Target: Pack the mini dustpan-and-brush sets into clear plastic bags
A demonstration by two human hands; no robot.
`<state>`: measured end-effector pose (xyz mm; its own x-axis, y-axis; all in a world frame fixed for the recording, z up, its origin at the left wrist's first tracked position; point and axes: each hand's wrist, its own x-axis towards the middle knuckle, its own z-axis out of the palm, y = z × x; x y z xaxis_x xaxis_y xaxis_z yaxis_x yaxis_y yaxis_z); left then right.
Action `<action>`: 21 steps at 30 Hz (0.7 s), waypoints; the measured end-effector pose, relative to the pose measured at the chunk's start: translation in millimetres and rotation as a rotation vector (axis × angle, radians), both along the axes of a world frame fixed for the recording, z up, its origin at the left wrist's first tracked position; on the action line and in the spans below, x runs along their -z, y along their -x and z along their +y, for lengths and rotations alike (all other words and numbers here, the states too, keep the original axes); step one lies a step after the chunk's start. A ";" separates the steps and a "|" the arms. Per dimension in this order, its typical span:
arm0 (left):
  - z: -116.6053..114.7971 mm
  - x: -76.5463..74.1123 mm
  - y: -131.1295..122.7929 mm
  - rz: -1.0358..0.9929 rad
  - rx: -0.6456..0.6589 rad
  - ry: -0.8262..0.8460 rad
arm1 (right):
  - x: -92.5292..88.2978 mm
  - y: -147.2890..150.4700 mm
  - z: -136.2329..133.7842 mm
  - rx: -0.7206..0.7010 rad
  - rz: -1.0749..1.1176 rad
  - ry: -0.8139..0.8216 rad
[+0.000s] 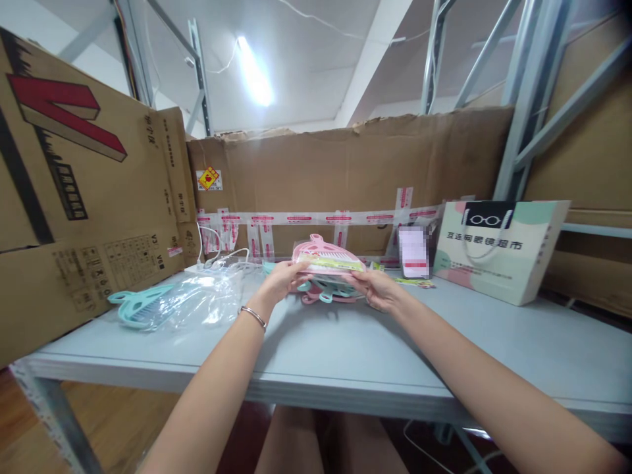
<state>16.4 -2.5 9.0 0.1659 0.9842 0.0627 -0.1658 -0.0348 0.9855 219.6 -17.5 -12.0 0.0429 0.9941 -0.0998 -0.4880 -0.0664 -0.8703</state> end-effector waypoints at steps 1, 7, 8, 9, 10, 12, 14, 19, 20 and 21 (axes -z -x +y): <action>-0.8 -0.8 -0.2 0.004 0.021 -0.021 | 0.1 0.0 1.0 0.018 0.004 0.006; -2.2 -7.9 13.1 0.190 -0.045 -0.164 | -2.1 -2.4 4.3 0.098 0.019 0.010; -3.1 -10.1 17.8 0.169 -0.006 -0.173 | -3.0 -3.7 4.3 0.106 0.022 0.006; -4.3 -12.1 22.3 0.149 0.042 -0.178 | -3.7 -5.3 4.2 0.111 0.024 0.000; -5.7 -13.6 26.1 0.150 0.092 -0.188 | -4.3 -6.8 4.0 0.111 0.024 -0.004; -8.4 -13.8 29.4 0.204 0.188 -0.257 | -4.8 -9.3 3.7 0.098 0.018 -0.011; -10.4 -10.6 26.0 0.267 0.250 -0.375 | -4.4 -10.4 3.4 0.074 0.004 -0.017; -8.8 -1.4 7.3 0.348 0.032 -0.483 | -7.2 -9.7 -1.0 0.049 -0.040 -0.113; -7.9 -0.7 4.9 0.349 -0.008 -0.487 | -9.0 -9.7 -3.5 0.043 -0.045 -0.163; -7.0 -0.5 3.3 0.340 -0.027 -0.495 | -10.9 -9.9 -6.6 0.016 -0.048 -0.220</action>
<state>13.1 -9.5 9.5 0.2320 0.8555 0.4629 0.1633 -0.5034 0.8485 229.5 -24.1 -1.1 0.0585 0.9908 0.1221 -0.4454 0.1353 -0.8850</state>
